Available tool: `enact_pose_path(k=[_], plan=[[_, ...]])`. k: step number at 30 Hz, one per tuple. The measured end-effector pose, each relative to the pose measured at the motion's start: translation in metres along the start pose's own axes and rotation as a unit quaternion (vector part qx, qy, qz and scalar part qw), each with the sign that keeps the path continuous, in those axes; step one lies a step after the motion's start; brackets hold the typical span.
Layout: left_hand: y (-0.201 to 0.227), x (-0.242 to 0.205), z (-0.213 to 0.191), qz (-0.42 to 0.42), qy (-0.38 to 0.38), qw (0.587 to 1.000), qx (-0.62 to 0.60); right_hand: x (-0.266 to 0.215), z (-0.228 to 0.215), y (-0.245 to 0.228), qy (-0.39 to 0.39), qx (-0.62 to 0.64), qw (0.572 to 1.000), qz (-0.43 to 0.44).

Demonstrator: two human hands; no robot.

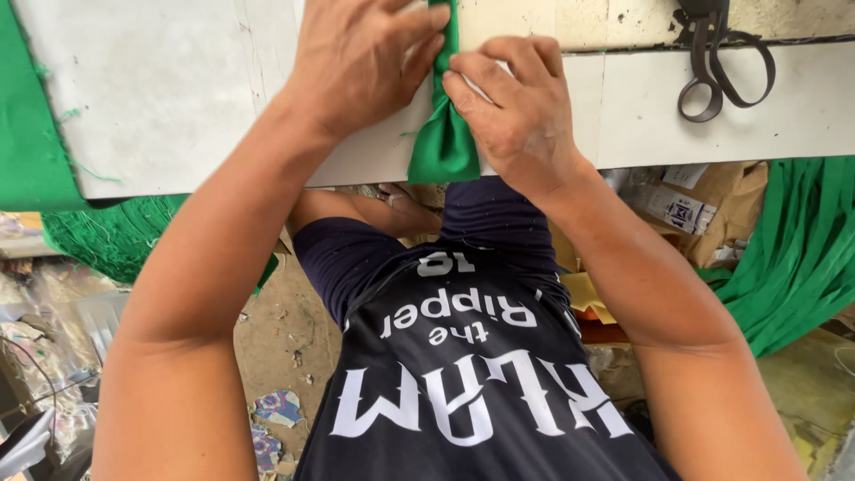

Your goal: Folding and aligning green fabric strips on a sewing machine table

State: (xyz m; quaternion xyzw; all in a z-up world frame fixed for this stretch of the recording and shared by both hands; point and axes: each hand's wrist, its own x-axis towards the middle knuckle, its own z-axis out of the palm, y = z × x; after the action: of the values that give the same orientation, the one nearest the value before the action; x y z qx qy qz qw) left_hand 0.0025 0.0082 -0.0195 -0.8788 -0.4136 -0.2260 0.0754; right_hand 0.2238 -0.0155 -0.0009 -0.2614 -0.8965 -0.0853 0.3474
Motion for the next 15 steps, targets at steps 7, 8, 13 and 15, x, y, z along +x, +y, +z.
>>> enact_pose_path(k=[7,8,13,15], plan=[[-0.003,-0.007,-0.004,0.036,0.008,0.999,0.006,-0.008,0.005,0.006,-0.034,0.028,0.999,-0.012],[-0.002,-0.008,-0.006,0.047,0.011,0.999,-0.001,-0.009,0.004,0.006,-0.044,0.032,0.998,-0.015],[-0.007,-0.009,-0.005,0.051,0.011,0.999,0.002,-0.005,0.007,0.011,-0.06,0.059,0.996,-0.014],[-0.013,-0.009,0.003,0.033,-0.017,0.997,0.07,-0.001,0.011,0.018,-0.054,0.058,0.997,-0.013]])
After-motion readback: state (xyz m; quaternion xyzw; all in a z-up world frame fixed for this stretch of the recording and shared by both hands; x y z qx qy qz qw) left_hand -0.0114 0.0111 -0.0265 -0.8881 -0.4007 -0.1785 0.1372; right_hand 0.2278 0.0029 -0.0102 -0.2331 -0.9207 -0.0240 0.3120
